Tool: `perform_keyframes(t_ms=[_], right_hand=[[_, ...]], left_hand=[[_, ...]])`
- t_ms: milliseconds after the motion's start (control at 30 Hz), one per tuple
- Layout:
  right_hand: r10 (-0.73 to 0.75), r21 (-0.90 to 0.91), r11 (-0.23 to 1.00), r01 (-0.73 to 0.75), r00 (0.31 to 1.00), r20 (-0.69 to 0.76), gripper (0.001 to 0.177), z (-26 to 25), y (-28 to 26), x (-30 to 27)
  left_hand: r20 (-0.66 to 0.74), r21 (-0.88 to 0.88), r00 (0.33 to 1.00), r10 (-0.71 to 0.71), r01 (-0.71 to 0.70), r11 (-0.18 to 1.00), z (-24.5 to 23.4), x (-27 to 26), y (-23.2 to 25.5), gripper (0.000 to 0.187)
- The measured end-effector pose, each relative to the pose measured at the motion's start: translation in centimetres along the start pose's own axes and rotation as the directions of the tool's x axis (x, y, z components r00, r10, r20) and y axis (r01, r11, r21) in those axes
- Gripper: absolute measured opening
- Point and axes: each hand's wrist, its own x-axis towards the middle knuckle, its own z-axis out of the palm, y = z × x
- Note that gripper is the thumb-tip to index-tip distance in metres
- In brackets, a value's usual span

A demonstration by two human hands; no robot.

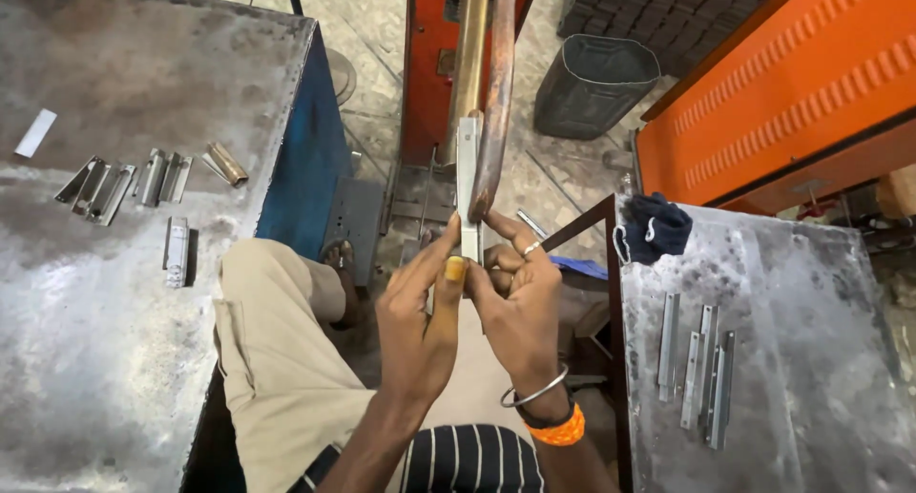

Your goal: The worker is spot welding small metal components together using a welding machine at a factory workstation.

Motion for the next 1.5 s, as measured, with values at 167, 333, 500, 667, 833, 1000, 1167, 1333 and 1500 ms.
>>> perform_keyframes(t_ms=[167,333,500,667,833,1000,1167,1333,1500], right_hand=[[0.007,0.026,1.000,-0.006,0.999,-0.043,0.052,-0.1,0.3,0.2],[-0.023,-0.071,0.997,0.022,1.000,-0.020,0.052,-0.7,0.9,0.0],[-0.123,-0.117,0.986,0.122,0.992,-0.001,0.052,-0.6,0.8,-2.1],[-0.039,-0.249,0.968,0.017,0.995,-0.086,0.049,0.2,-0.3,-4.3],[-0.040,-0.224,0.974,0.017,0.994,-0.097,0.048,0.9,-0.7,-6.2],[0.157,-0.202,0.968,-0.150,0.987,0.021,0.051,3.4,-1.2,-7.6],[0.346,-0.435,0.877,-0.204,0.895,0.279,0.039,4.9,1.7,-7.0],[0.337,-0.589,0.807,-0.049,0.857,0.391,0.036,4.9,3.7,-6.0],[0.446,-0.628,0.768,-0.127,0.810,0.382,0.036,5.1,5.3,-6.1]], left_hand=[[0.039,-0.053,0.998,-0.039,0.041,0.998,0.2,-0.1,-0.2,0.043],[0.060,-0.051,0.989,-0.133,0.136,0.989,0.5,-0.5,0.0,0.047],[0.034,0.051,0.997,0.065,-0.067,0.996,0.1,-2.6,0.1,0.042],[0.006,0.137,0.997,0.083,-0.083,0.987,-0.3,-4.0,0.0,0.042],[0.037,-0.187,0.976,-0.215,0.218,0.958,-1.7,-3.9,-2.1,0.057],[0.299,-0.772,0.885,-0.356,0.444,0.454,-3.2,-2.0,-7.6,0.055],[0.245,-0.751,0.840,-0.484,0.481,0.453,-9.4,-2.2,-12.8,0.041],[-0.333,-0.086,0.726,-0.602,0.612,0.786,-21.1,-5.0,-20.5,0.025],[-0.712,0.497,0.697,-0.084,0.585,0.641,-33.0,-13.5,-30.1,0.062]])
